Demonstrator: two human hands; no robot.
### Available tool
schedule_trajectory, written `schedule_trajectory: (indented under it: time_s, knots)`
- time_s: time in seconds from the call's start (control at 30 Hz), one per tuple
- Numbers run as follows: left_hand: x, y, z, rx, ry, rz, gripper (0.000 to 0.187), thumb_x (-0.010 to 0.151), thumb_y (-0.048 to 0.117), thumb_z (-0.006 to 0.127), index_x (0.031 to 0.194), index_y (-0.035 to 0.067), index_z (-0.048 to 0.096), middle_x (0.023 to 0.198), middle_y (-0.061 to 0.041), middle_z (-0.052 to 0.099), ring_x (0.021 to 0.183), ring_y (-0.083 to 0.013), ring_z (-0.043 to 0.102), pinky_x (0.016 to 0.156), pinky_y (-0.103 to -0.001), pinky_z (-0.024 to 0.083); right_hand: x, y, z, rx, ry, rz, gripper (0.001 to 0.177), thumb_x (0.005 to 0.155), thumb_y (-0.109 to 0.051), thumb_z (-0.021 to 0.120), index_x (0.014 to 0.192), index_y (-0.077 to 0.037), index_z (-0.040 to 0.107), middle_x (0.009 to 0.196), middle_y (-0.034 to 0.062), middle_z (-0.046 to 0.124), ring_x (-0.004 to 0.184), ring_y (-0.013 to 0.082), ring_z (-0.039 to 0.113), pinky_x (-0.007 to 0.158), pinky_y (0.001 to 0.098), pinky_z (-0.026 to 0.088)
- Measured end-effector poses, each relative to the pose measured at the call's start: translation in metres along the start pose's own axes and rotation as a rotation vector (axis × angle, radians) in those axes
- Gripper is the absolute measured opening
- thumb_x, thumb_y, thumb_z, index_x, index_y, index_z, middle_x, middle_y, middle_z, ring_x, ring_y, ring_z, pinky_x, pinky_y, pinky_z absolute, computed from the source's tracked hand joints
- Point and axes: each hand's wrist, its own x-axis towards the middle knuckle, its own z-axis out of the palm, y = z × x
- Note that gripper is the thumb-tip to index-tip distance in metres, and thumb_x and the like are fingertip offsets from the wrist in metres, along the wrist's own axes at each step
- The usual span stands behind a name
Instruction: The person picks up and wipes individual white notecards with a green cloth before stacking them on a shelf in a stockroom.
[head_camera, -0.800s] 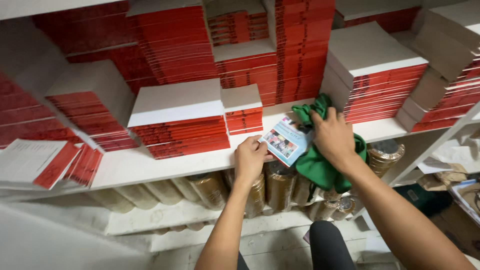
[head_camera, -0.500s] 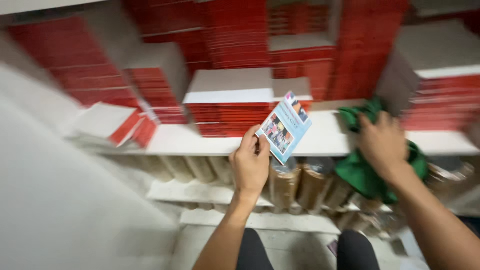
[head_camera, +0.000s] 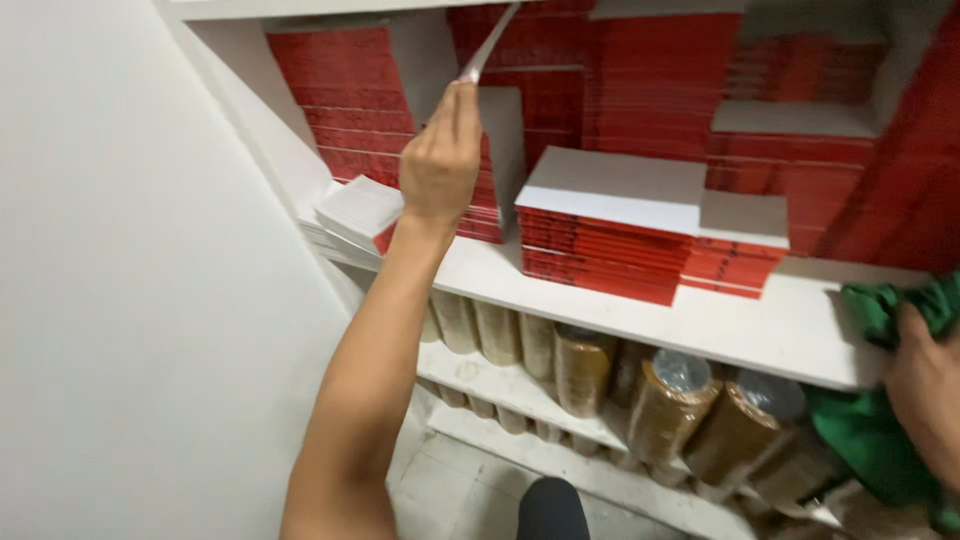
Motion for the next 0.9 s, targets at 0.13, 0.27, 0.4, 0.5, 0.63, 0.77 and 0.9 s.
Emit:
schedule_trajectory:
  time_s: [0.13, 0.27, 0.4, 0.5, 0.63, 0.77, 0.9]
  knots:
    - [-0.034, -0.006, 0.048, 0.099, -0.096, 0.132, 0.015, 0.097, 0.001, 0.062, 0.111, 0.003, 0.068, 0.106, -0.017, 0.072, 0.083, -0.0167, 0.078, 0.059, -0.026, 0.064, -0.005, 0.002, 0.06, -0.032, -0.183, 0.056, 0.067, 0.096, -0.013, 0.069, 0.162, -0.018, 0.057, 0.113, 0.0012, 0.078, 0.074, 0.0114, 0.079, 0.065, 0.0188, 0.062]
    - [-0.065, 0.001, 0.076, 0.055, -0.231, 0.241, 0.016, 0.097, 0.013, 0.068, 0.111, 0.008, 0.066, 0.103, -0.02, 0.075, 0.081, -0.0257, 0.076, 0.06, -0.034, 0.063, -0.005, 0.004, 0.065, 0.527, -0.069, 0.075, 0.069, 0.093, 0.008, 0.056, 0.161, 0.003, 0.059, 0.13, 0.0309, 0.07, 0.107, 0.0431, 0.068, 0.101, 0.0427, 0.049]
    - [-0.091, 0.008, 0.101, 0.055, -0.48, 0.166, 0.039, 0.096, 0.017, 0.067, 0.132, 0.005, 0.06, 0.128, -0.026, 0.066, 0.109, -0.0394, 0.071, 0.078, -0.043, 0.064, -0.004, 0.001, 0.058, 0.46, -0.106, 0.066, 0.067, 0.095, 0.01, 0.06, 0.162, 0.004, 0.057, 0.14, 0.03, 0.069, 0.114, 0.0411, 0.07, 0.106, 0.0427, 0.052]
    - [-0.09, 0.01, 0.103, 0.042, -0.433, 0.111, 0.035, 0.094, 0.013, 0.067, 0.128, 0.008, 0.064, 0.126, -0.025, 0.068, 0.112, -0.0367, 0.07, 0.073, -0.04, 0.064, -0.01, 0.013, 0.082, 0.497, -0.087, 0.069, 0.087, 0.081, 0.014, 0.062, 0.168, 0.005, 0.054, 0.132, 0.0363, 0.07, 0.1, 0.0473, 0.071, 0.098, 0.0467, 0.053]
    - [-0.087, 0.024, 0.11, -0.014, -0.494, 0.018, 0.035, 0.093, 0.011, 0.067, 0.128, 0.008, 0.066, 0.129, -0.026, 0.067, 0.117, -0.0385, 0.069, 0.074, -0.043, 0.067, -0.008, 0.009, 0.064, 0.364, -0.154, 0.096, 0.078, 0.093, 0.006, 0.058, 0.17, -0.004, 0.054, 0.132, 0.0278, 0.074, 0.099, 0.0401, 0.076, 0.094, 0.0405, 0.055]
    - [-0.084, 0.041, 0.125, -0.109, -0.53, -0.262, 0.036, 0.087, 0.004, 0.062, 0.122, 0.001, 0.058, 0.123, -0.025, 0.064, 0.124, -0.0434, 0.06, 0.069, -0.048, 0.065, -0.008, 0.007, 0.053, 0.191, -0.157, 0.071, 0.077, 0.093, -0.004, 0.066, 0.169, -0.009, 0.056, 0.115, 0.0195, 0.077, 0.081, 0.0301, 0.076, 0.079, 0.0335, 0.058]
    - [-0.087, 0.049, 0.133, -0.075, -0.59, -0.303, 0.029, 0.092, 0.001, 0.054, 0.12, -0.003, 0.059, 0.126, -0.028, 0.064, 0.126, -0.0474, 0.059, 0.069, -0.049, 0.066, -0.003, 0.004, 0.05, 0.546, -0.205, 0.15, 0.094, 0.078, 0.019, 0.062, 0.17, 0.005, 0.046, 0.141, 0.0383, 0.064, 0.108, 0.0519, 0.069, 0.096, 0.0482, 0.05]
